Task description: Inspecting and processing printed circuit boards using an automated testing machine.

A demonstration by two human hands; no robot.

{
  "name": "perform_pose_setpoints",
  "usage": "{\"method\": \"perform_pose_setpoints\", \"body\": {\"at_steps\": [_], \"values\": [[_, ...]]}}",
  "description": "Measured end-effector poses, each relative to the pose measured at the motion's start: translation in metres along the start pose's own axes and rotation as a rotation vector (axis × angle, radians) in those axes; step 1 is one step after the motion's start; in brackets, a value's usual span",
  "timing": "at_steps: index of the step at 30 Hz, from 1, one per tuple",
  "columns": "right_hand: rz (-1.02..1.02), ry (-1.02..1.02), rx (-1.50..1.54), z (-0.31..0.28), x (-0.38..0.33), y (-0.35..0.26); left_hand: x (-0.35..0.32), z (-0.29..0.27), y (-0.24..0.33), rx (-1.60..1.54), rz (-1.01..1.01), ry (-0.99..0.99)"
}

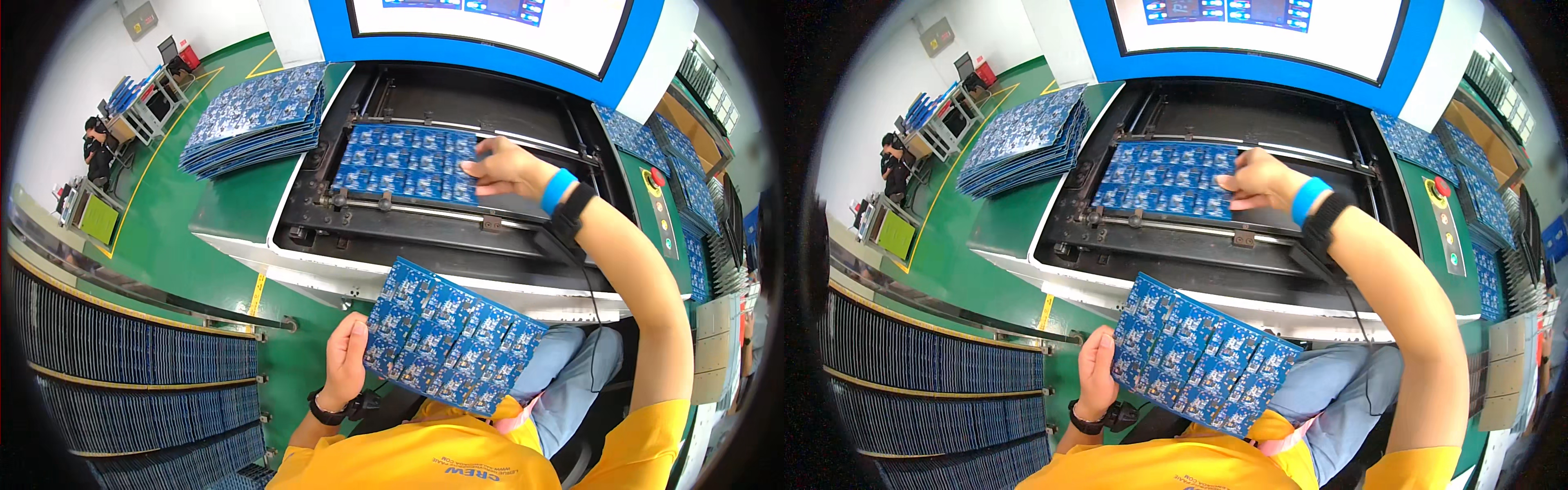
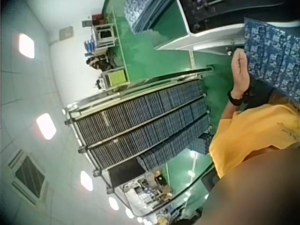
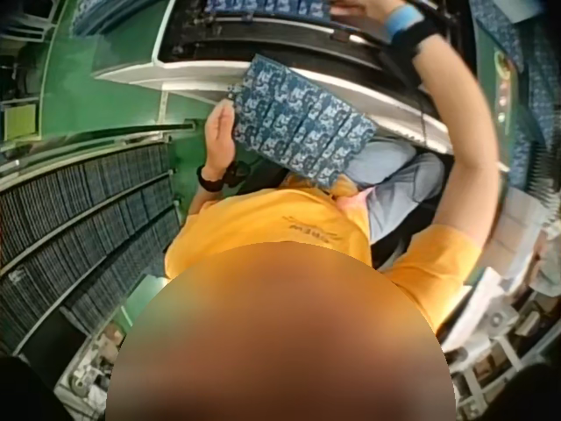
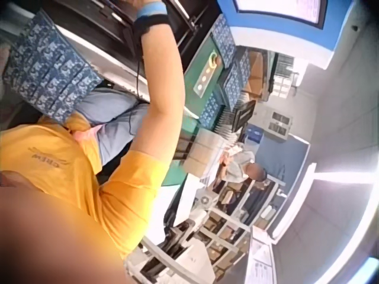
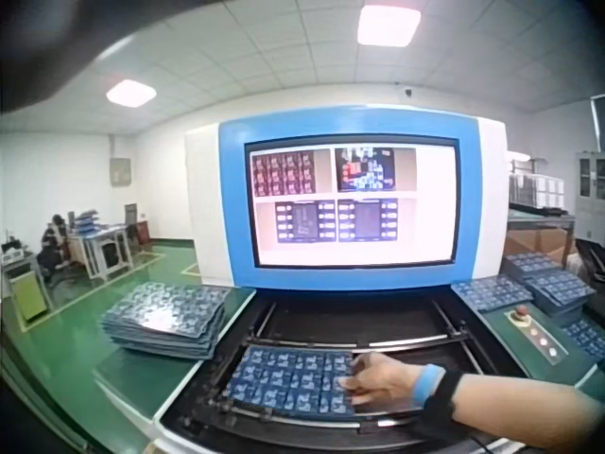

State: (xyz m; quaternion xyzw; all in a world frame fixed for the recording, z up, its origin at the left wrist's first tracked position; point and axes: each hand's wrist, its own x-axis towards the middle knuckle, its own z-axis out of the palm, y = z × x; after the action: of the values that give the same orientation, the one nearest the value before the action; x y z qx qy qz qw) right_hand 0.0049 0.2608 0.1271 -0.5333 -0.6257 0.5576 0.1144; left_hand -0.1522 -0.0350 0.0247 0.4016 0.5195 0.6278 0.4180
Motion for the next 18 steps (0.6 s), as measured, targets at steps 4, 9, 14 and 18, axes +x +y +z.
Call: {"method": "perform_pose_setpoints", "body": {"at_steps": [4,9,14,18], "values": [[0.016,-0.006,-0.140,-0.006,-0.004,-0.007,-0.001,0.009,0.004,-0.019,-0.021,-0.025],[-0.265,0.060,-0.258,-0.031,-0.081,0.004,-0.003,0.008,-0.011,-0.028,-0.024,-0.035],[-0.547,0.341,-0.428,-0.067,-0.173,0.056,-0.002,0.029,-0.005,-0.111,-0.075,-0.070],[-0.479,1.064,-0.954,-0.125,-0.205,0.150,0.008,0.054,-0.018,-0.136,-0.067,-0.175]]}}
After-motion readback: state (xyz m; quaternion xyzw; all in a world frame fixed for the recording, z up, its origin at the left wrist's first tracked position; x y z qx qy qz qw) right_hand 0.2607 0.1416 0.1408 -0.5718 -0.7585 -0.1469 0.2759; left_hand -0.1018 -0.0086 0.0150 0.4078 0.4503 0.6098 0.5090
